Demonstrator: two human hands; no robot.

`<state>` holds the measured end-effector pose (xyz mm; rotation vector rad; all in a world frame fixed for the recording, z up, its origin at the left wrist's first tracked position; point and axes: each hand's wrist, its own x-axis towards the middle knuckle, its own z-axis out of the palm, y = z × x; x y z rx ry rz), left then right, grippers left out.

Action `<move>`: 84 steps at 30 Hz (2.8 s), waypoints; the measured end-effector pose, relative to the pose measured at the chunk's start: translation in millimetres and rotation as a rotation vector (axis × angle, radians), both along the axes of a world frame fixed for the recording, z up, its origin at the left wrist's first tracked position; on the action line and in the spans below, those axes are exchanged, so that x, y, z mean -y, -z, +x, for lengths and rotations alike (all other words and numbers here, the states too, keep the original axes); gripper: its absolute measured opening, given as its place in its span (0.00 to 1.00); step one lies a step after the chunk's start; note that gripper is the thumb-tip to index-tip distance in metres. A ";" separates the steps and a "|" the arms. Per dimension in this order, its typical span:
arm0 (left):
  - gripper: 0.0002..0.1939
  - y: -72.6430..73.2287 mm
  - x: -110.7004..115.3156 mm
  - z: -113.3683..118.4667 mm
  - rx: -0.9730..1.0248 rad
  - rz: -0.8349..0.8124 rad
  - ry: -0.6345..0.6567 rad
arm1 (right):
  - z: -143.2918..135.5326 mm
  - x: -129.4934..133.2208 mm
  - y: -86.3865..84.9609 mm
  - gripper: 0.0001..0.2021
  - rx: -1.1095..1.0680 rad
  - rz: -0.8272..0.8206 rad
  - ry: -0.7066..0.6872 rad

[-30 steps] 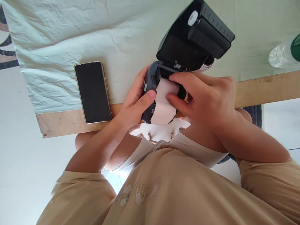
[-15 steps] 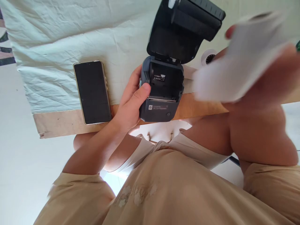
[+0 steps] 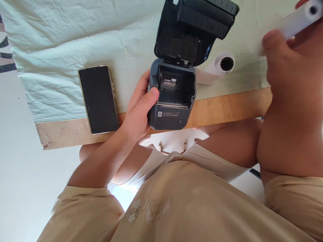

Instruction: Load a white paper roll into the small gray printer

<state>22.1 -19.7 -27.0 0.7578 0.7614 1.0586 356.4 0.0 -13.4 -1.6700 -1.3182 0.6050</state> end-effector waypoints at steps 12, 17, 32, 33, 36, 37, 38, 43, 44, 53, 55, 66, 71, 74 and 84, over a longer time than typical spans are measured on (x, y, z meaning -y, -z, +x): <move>0.18 0.3 -0.5 -4.1 -0.046 -0.005 0.016 | -51.4 20.3 -8.8 0.16 0.550 0.423 -0.100; 0.19 6.6 -3.7 -4.6 -0.021 0.024 0.037 | -83.2 20.4 4.7 0.20 0.582 0.343 -0.409; 0.16 4.1 -1.0 -2.4 0.031 0.014 0.000 | -89.5 18.0 3.1 0.32 0.273 0.013 -0.266; 0.16 4.0 -0.8 -2.1 0.024 0.010 -0.006 | -91.5 19.0 0.5 0.34 0.178 -0.011 -0.236; 0.16 0.8 0.2 -1.0 0.001 -0.006 0.003 | -97.8 21.9 -6.7 0.35 -0.164 0.002 -0.213; 0.16 -0.7 0.6 -0.3 -0.002 -0.011 0.009 | -99.6 22.2 -8.5 0.33 -0.295 0.012 -0.214; 0.16 -2.1 0.9 0.5 -0.007 -0.020 0.008 | -101.0 22.0 -10.1 0.30 -0.433 0.004 -0.210; 0.16 -2.6 1.2 3.7 -0.015 -0.030 -0.059 | -103.4 17.4 -12.5 0.20 -0.830 -0.113 -0.190; 0.16 -1.5 0.8 3.4 -0.009 -0.021 -0.055 | -103.2 16.8 -11.8 0.20 -0.824 -0.102 -0.203; 0.17 -4.4 0.0 2.4 -0.031 -0.028 -0.030 | -106.5 19.1 -9.8 0.30 -0.838 -0.184 -0.173; 0.16 -6.3 0.9 3.8 -0.041 -0.035 -0.042 | -107.8 18.4 -9.7 0.24 -0.881 -0.203 -0.113; 0.14 -1.0 0.7 -1.2 0.015 -0.018 0.006 | -105.2 18.2 -7.4 0.26 -0.809 -0.166 -0.224; 0.14 -0.3 0.5 0.3 0.014 -0.003 -0.010 | -110.1 18.0 -12.4 0.27 -0.942 -0.276 -0.166; 0.14 2.9 0.2 0.6 0.019 0.004 -0.024 | -111.4 20.1 -11.2 0.22 -0.849 -0.216 -0.165; 0.14 -2.7 -0.1 0.6 0.044 -0.021 -0.004 | -113.1 22.6 -28.6 0.27 -0.659 -0.040 -0.191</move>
